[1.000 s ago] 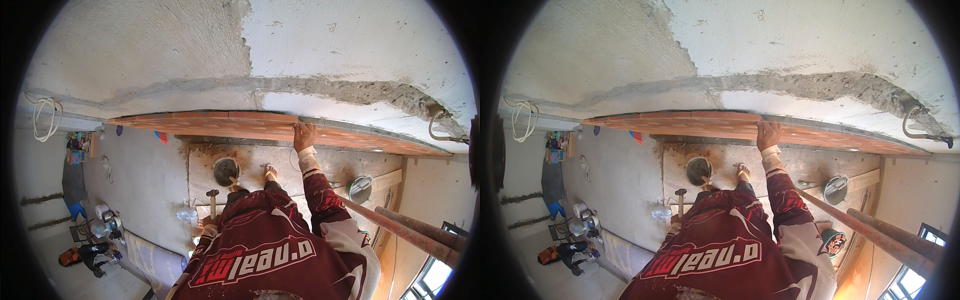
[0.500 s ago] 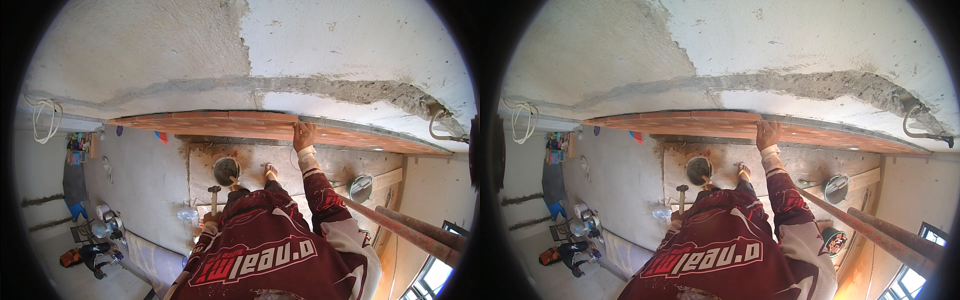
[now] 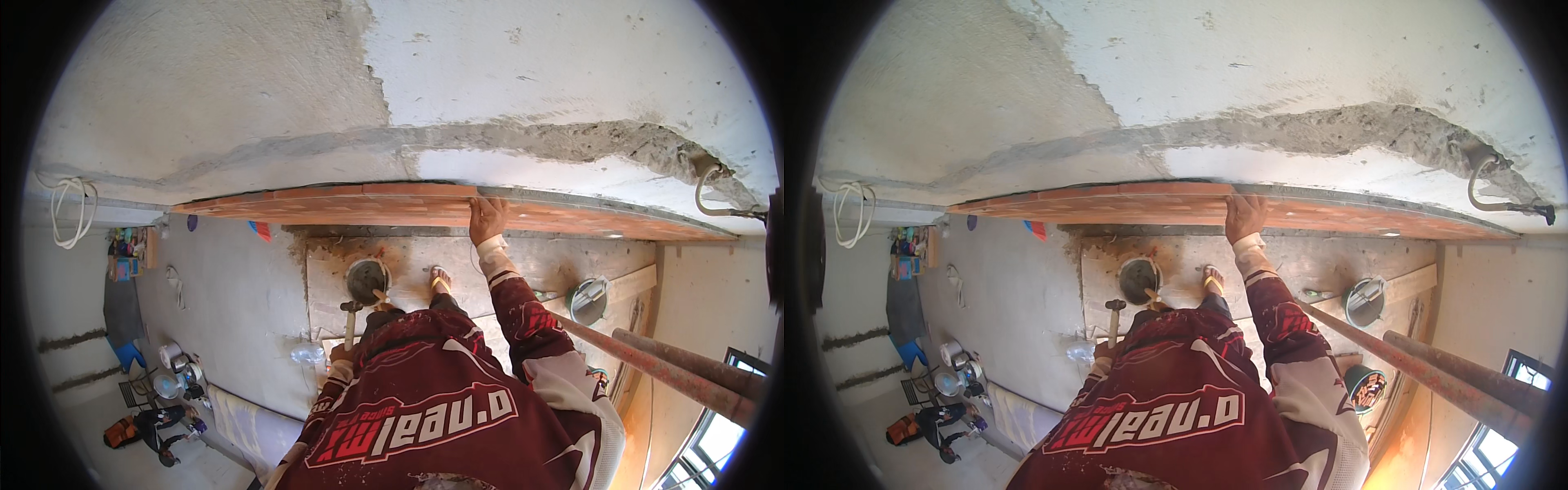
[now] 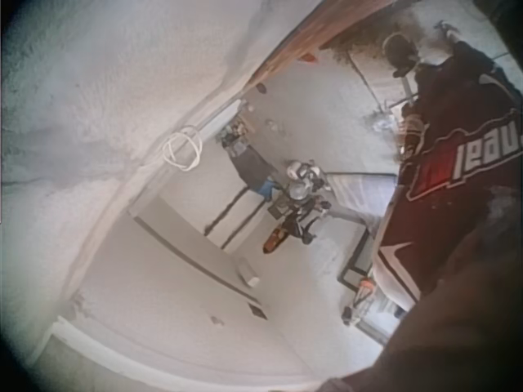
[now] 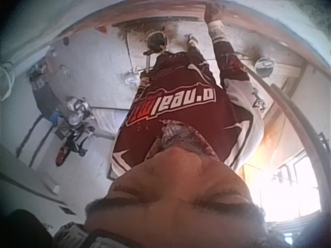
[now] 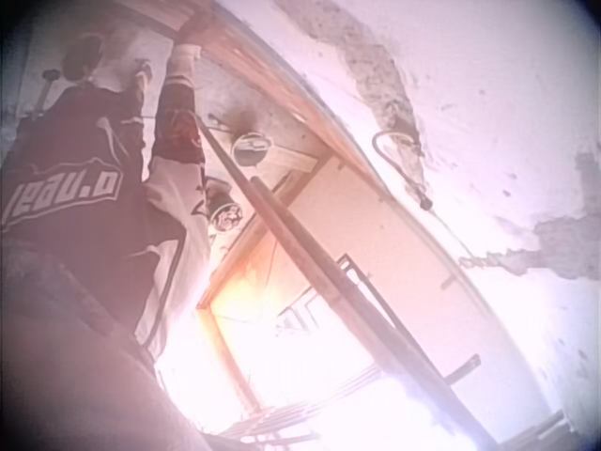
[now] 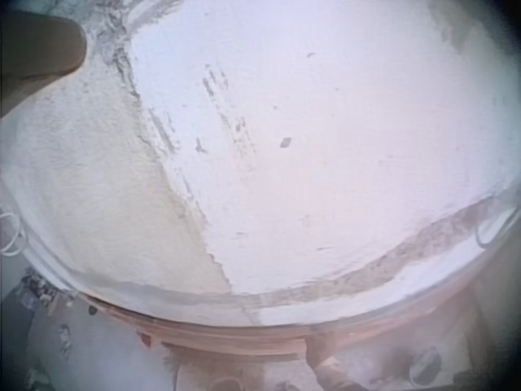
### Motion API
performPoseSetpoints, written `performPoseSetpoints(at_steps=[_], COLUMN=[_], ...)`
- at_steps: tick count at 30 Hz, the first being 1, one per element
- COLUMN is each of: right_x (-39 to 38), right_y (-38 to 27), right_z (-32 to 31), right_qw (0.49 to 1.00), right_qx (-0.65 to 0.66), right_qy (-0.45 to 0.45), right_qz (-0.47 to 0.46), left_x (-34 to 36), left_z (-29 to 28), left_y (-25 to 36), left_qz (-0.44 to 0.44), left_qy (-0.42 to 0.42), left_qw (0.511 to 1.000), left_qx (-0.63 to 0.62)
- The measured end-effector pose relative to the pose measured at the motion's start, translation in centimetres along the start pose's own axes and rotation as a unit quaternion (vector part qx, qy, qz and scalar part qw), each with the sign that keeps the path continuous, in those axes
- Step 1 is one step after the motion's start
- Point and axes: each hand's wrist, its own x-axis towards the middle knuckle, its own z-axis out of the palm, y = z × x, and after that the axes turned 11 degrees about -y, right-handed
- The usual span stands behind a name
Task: The person applies mortar to the back of a terracotta tile using a trowel, then places the tile onto a wall section. They use a hammer to tap the tile into position and adjust its alignment. The person repeats this process with additional tiles, ensuring they are level and properly adhered to the wall.
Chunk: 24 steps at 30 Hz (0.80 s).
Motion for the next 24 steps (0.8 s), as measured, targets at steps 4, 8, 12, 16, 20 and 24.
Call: performPoseSetpoints(at_steps=[4, 8, 12, 16, 20, 24], right_x=[-0.2, -0.3, -0.1, -0.1, -0.1, -0.3], right_y=[-0.2, -0.2, -0.3, -0.4, -0.3, -0.6], right_z=[0.0, 0.0, 0.1, 0.0, 0.0, -0.8], right_qw=[1.000, 1.000, 1.000, 1.000, 1.000, 0.998], right_qx=[-0.021, -0.015, -0.002, -0.005, 0.010, -0.028], right_qy=[0.003, 0.000, 0.010, 0.003, -0.002, -0.058], right_qz=[0.012, 0.016, 0.004, 0.013, 0.010, 0.024], left_x=[0.5, 1.3, 1.9, 1.9, 1.9, 2.1], left_z=[-0.4, -1.1, -1.4, -1.6, -1.7, -1.9], left_y=[0.2, 0.8, 2.0, 3.4, 4.4, 5.0], left_qz=[0.010, 0.038, 0.055, 0.075, 0.075, 0.071], left_qy=[0.003, 0.002, -0.022, -0.030, -0.036, -0.054], left_qw=[1.000, 0.999, 0.997, 0.995, 0.993, 0.994], left_qx=[0.029, 0.020, 0.039, 0.060, 0.082, 0.058])
